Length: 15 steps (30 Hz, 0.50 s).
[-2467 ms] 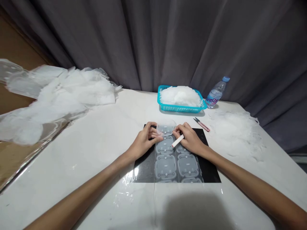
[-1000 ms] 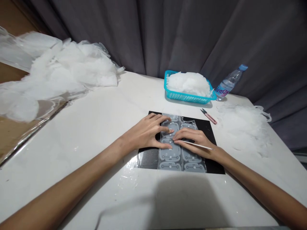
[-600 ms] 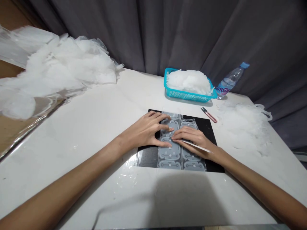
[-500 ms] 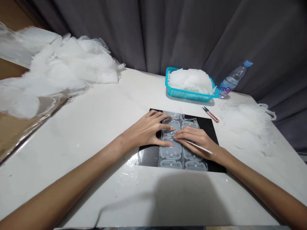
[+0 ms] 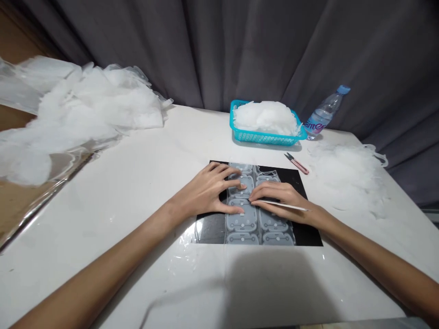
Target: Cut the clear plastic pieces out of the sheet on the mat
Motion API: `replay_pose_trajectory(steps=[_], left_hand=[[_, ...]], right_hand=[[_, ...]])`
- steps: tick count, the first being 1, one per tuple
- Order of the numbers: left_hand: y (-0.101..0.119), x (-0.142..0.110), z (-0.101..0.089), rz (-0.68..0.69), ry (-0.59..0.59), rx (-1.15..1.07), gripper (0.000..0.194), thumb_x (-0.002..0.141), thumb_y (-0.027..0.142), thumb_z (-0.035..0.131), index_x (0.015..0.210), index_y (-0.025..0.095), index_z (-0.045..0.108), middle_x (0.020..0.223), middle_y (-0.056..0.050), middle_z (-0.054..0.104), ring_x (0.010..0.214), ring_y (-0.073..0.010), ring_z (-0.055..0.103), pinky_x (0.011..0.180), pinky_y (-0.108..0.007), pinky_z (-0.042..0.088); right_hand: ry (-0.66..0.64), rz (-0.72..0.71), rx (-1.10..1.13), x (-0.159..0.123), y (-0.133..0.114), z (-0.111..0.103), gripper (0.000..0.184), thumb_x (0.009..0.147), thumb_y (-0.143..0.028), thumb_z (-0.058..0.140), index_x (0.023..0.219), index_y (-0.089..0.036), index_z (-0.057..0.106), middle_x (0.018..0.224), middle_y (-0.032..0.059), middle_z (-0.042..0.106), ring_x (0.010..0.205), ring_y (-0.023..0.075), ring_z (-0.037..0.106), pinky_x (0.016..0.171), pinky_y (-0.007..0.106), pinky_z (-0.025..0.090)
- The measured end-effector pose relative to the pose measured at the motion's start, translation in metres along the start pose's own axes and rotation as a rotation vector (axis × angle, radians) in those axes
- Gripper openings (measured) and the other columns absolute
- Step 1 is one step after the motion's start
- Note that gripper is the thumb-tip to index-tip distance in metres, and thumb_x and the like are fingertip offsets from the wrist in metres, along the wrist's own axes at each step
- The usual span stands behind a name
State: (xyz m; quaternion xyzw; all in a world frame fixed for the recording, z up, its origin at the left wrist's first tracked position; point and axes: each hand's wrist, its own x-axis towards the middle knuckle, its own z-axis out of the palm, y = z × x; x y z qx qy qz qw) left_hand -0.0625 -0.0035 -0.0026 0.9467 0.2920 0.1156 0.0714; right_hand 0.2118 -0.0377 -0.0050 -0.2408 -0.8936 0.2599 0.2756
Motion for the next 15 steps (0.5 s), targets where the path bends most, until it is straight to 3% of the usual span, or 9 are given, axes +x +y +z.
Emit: replay_pose_trajectory(steps=[15], left_hand=[[-0.0013, 0.0007, 0.001, -0.006, 0.018, -0.007, 0.063, 0.089, 0.077, 0.062, 0.124, 0.026, 0.073, 0.147, -0.011, 0.061, 0.129, -0.0361, 0.056, 0.112, -0.051, 0.037]], right_hand=[[-0.001, -0.039, -0.071, 0.0013, -0.0022, 0.0019, 0.018, 0.107, -0.02, 0.053, 0.116, -0.02, 0.069, 0.11, 0.0108, 0.076, 0.105, 0.0227, 0.073, 0.091, 0.039, 0.06]])
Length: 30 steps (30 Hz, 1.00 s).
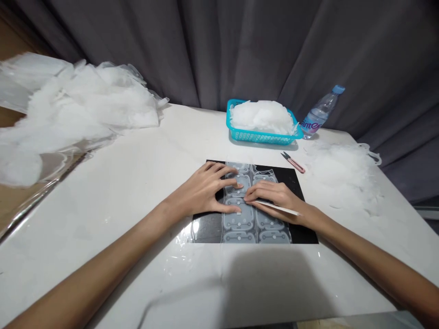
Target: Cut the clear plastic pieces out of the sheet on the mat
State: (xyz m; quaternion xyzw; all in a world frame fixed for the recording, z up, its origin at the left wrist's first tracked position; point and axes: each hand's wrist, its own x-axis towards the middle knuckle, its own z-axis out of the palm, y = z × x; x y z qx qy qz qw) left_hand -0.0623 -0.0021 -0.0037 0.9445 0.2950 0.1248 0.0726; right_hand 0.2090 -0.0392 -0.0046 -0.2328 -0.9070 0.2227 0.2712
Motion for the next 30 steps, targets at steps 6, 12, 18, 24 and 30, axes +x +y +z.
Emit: replay_pose_trajectory(steps=[6, 12, 18, 24, 30], left_hand=[[0.0, -0.001, 0.001, 0.0, -0.005, 0.009, 0.065, 0.09, 0.079, 0.059, 0.125, 0.027, 0.073, 0.149, -0.011, 0.06, 0.13, -0.0353, 0.056, 0.112, -0.051, 0.037], [0.0, 0.0, 0.0, -0.006, 0.015, 0.001, 0.064, 0.089, 0.079, 0.061, 0.123, 0.026, 0.074, 0.146, -0.01, 0.062, 0.13, -0.0356, 0.056, 0.112, -0.051, 0.037], [0.0, 0.0, 0.0, -0.006, 0.011, -0.001, 0.065, 0.089, 0.079, 0.061, 0.123, 0.026, 0.074, 0.147, -0.01, 0.061, 0.131, -0.036, 0.055, 0.112, -0.051, 0.037], [0.001, 0.0, 0.0, -0.02, -0.002, -0.003, 0.064, 0.088, 0.079, 0.062, 0.123, 0.027, 0.073, 0.147, -0.01, 0.061, 0.13, -0.0365, 0.055, 0.112, -0.052, 0.037], [0.002, 0.0, -0.001, -0.018, 0.005, 0.007, 0.064, 0.089, 0.079, 0.061, 0.122, 0.025, 0.073, 0.146, -0.01, 0.061, 0.132, -0.0351, 0.055, 0.113, -0.05, 0.037]], right_hand=[[-0.077, 0.04, 0.034, -0.001, 0.002, -0.012, 0.018, 0.108, -0.02, 0.052, 0.114, -0.02, 0.069, 0.11, 0.0118, 0.076, 0.102, 0.0227, 0.074, 0.087, 0.037, 0.061], [-0.031, 0.117, 0.191, -0.004, 0.008, -0.013, 0.012, 0.106, -0.024, 0.059, 0.111, -0.021, 0.069, 0.109, 0.0081, 0.076, 0.105, 0.0213, 0.072, 0.093, 0.038, 0.06], [-0.042, 0.1, 0.139, -0.003, 0.005, -0.01, 0.012, 0.106, -0.023, 0.058, 0.112, -0.021, 0.069, 0.111, 0.0088, 0.075, 0.104, 0.0211, 0.072, 0.092, 0.037, 0.059], [-0.046, 0.069, 0.086, -0.003, 0.003, -0.009, 0.013, 0.107, -0.022, 0.057, 0.114, -0.021, 0.068, 0.113, 0.0091, 0.075, 0.103, 0.0202, 0.073, 0.089, 0.034, 0.058], [-0.039, 0.049, -0.007, -0.003, 0.004, -0.003, 0.014, 0.108, -0.023, 0.055, 0.115, -0.021, 0.067, 0.112, 0.0076, 0.076, 0.103, 0.0194, 0.073, 0.089, 0.032, 0.057]])
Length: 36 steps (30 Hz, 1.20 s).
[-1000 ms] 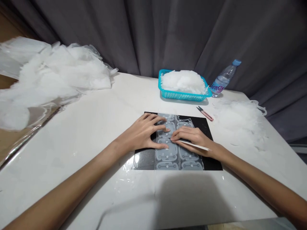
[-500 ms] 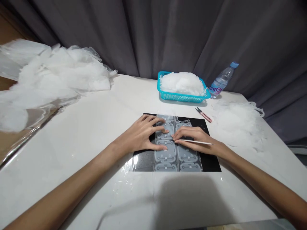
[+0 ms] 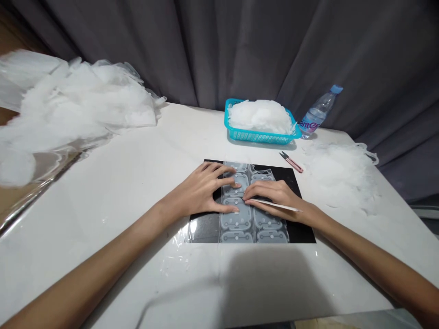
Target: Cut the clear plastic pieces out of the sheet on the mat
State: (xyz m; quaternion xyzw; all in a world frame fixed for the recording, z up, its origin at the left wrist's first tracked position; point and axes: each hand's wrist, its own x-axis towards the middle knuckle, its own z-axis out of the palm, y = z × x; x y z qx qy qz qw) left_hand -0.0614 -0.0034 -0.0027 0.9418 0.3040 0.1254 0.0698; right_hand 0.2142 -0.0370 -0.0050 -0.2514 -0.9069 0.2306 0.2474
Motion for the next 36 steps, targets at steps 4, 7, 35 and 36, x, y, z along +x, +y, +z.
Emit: replay_pose_trajectory(steps=[4, 7, 35, 36], left_hand=[[0.0, 0.0, 0.001, -0.005, -0.007, -0.005, 0.066, 0.089, 0.081, 0.059, 0.122, 0.026, 0.073, 0.147, -0.009, 0.061, 0.134, -0.0348, 0.053, 0.115, -0.049, 0.035], [-0.001, 0.0, 0.001, -0.007, -0.011, -0.01, 0.066, 0.089, 0.081, 0.059, 0.122, 0.026, 0.073, 0.148, -0.009, 0.06, 0.134, -0.0347, 0.053, 0.115, -0.049, 0.035], [-0.011, -0.006, 0.013, -0.094, -0.053, -0.339, 0.052, 0.095, 0.068, 0.063, 0.131, 0.031, 0.064, 0.155, -0.008, 0.05, 0.142, -0.0359, 0.043, 0.121, -0.056, 0.035], [-0.011, -0.006, 0.014, -0.103, -0.05, -0.364, 0.049, 0.096, 0.066, 0.063, 0.131, 0.032, 0.064, 0.155, -0.006, 0.05, 0.142, -0.0353, 0.043, 0.121, -0.056, 0.035]], right_hand=[[-0.038, 0.023, -0.019, 0.0, 0.0, -0.001, 0.016, 0.109, -0.023, 0.053, 0.117, -0.021, 0.066, 0.113, 0.0076, 0.075, 0.104, 0.0199, 0.072, 0.088, 0.033, 0.057], [-0.055, 0.053, 0.041, 0.0, 0.0, -0.009, 0.014, 0.108, -0.022, 0.054, 0.114, -0.02, 0.067, 0.112, 0.0074, 0.074, 0.104, 0.0197, 0.072, 0.09, 0.033, 0.057], [0.141, -0.231, -0.564, 0.009, 0.003, 0.02, 0.02, 0.109, -0.023, 0.053, 0.121, -0.015, 0.067, 0.109, 0.0085, 0.079, 0.096, 0.0193, 0.075, 0.079, 0.03, 0.06], [0.14, -0.227, -0.579, 0.01, 0.003, 0.021, 0.022, 0.109, -0.025, 0.053, 0.123, -0.015, 0.066, 0.111, 0.0098, 0.078, 0.098, 0.0201, 0.075, 0.081, 0.031, 0.061]])
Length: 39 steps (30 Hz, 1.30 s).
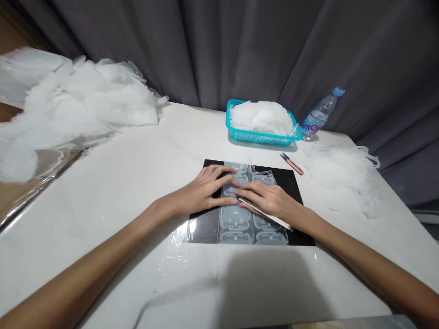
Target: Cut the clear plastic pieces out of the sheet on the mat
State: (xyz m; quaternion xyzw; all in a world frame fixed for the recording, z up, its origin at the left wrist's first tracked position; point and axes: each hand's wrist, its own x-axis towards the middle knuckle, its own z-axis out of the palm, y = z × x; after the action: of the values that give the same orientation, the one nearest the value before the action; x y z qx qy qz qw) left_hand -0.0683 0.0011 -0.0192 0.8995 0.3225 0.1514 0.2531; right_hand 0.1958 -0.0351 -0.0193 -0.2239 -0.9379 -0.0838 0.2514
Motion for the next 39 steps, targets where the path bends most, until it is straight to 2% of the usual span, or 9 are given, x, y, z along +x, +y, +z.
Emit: replay_pose_trajectory(steps=[2, 7, 11, 23, 26, 28, 32, 35, 39], left_hand=[[0.0, 0.001, 0.0, -0.015, 0.011, -0.041, 0.049, 0.096, 0.065, 0.064, 0.133, 0.033, 0.062, 0.153, -0.005, 0.052, 0.142, -0.0347, 0.043, 0.121, -0.055, 0.035], [0.0, 0.002, 0.002, -0.059, 0.035, -0.109, 0.078, 0.089, 0.068, 0.071, 0.15, 0.029, 0.043, 0.147, -0.011, 0.054, 0.137, -0.036, 0.048, 0.116, -0.054, 0.042], [0.001, 0.003, 0.003, -0.045, -0.005, -0.1, 0.086, 0.091, 0.069, 0.068, 0.158, 0.027, 0.036, 0.153, -0.014, 0.049, 0.143, -0.0378, 0.043, 0.119, -0.055, 0.04], [0.003, 0.006, 0.003, -0.1, -0.092, -0.062, 0.106, 0.091, 0.077, 0.059, 0.168, 0.022, 0.012, 0.171, -0.021, 0.023, 0.159, -0.0413, 0.02, 0.126, -0.059, 0.029], [0.009, 0.002, 0.0, -0.096, -0.022, -0.043, 0.104, 0.09, 0.078, 0.061, 0.166, 0.022, 0.018, 0.169, -0.021, 0.026, 0.157, -0.0395, 0.025, 0.125, -0.056, 0.034], [0.015, -0.001, -0.004, -0.094, 0.066, 0.012, 0.097, 0.088, 0.079, 0.062, 0.158, 0.019, 0.033, 0.16, -0.021, 0.039, 0.149, -0.0387, 0.037, 0.12, -0.054, 0.04], [0.024, -0.005, -0.016, -0.336, 0.149, 0.096, 0.068, 0.09, 0.08, 0.056, 0.112, 0.017, 0.064, 0.108, -0.013, 0.071, 0.097, -0.0306, 0.067, 0.086, -0.044, 0.053], [0.022, -0.005, -0.019, -0.524, 0.07, 0.0, 0.063, 0.097, 0.076, 0.045, 0.081, 0.021, 0.069, 0.074, -0.006, 0.071, 0.064, -0.0213, 0.064, 0.063, -0.034, 0.044], [0.021, 0.0, -0.012, -0.515, 0.095, -0.126, 0.055, 0.096, 0.069, 0.053, 0.076, 0.022, 0.073, 0.073, -0.004, 0.074, 0.064, -0.0194, 0.065, 0.061, -0.031, 0.04]], right_hand=[[-0.02, -0.009, -0.018, 0.002, 0.001, 0.002, 0.024, 0.109, -0.026, 0.054, 0.125, -0.013, 0.065, 0.112, 0.0115, 0.077, 0.097, 0.0214, 0.074, 0.081, 0.033, 0.061], [-0.076, -0.054, -0.015, 0.003, 0.008, 0.007, 0.022, 0.11, -0.026, 0.05, 0.119, -0.013, 0.067, 0.104, 0.011, 0.075, 0.094, 0.0218, 0.072, 0.074, 0.032, 0.059], [-0.136, -0.026, 0.065, 0.006, 0.011, 0.004, 0.022, 0.111, -0.024, 0.047, 0.117, -0.014, 0.066, 0.109, 0.0126, 0.074, 0.1, 0.0241, 0.071, 0.077, 0.035, 0.059], [-0.079, 0.378, 0.512, 0.019, 0.016, -0.008, 0.021, 0.11, -0.026, 0.049, 0.111, -0.019, 0.069, 0.111, 0.0099, 0.072, 0.103, 0.0212, 0.07, 0.093, 0.037, 0.058], [-0.14, 0.345, 0.536, 0.015, 0.011, -0.013, 0.021, 0.11, -0.027, 0.052, 0.117, -0.021, 0.069, 0.116, 0.0092, 0.071, 0.11, 0.0218, 0.069, 0.097, 0.039, 0.056], [-0.152, 0.308, 0.517, 0.011, 0.009, -0.016, 0.022, 0.109, -0.028, 0.053, 0.121, -0.02, 0.069, 0.116, 0.0098, 0.071, 0.111, 0.0223, 0.068, 0.097, 0.039, 0.056], [-0.138, 0.233, 0.472, 0.004, 0.005, -0.017, 0.025, 0.108, -0.027, 0.054, 0.129, -0.02, 0.067, 0.109, 0.0105, 0.07, 0.102, 0.0228, 0.067, 0.09, 0.04, 0.058], [-0.103, 0.189, 0.472, 0.003, 0.002, -0.016, 0.027, 0.108, -0.023, 0.053, 0.133, -0.019, 0.064, 0.106, 0.0107, 0.07, 0.096, 0.0225, 0.066, 0.085, 0.039, 0.058], [-0.114, 0.217, 0.56, 0.002, -0.001, -0.019, 0.029, 0.107, -0.023, 0.055, 0.135, -0.021, 0.063, 0.106, 0.0098, 0.071, 0.096, 0.0217, 0.066, 0.085, 0.037, 0.057]])
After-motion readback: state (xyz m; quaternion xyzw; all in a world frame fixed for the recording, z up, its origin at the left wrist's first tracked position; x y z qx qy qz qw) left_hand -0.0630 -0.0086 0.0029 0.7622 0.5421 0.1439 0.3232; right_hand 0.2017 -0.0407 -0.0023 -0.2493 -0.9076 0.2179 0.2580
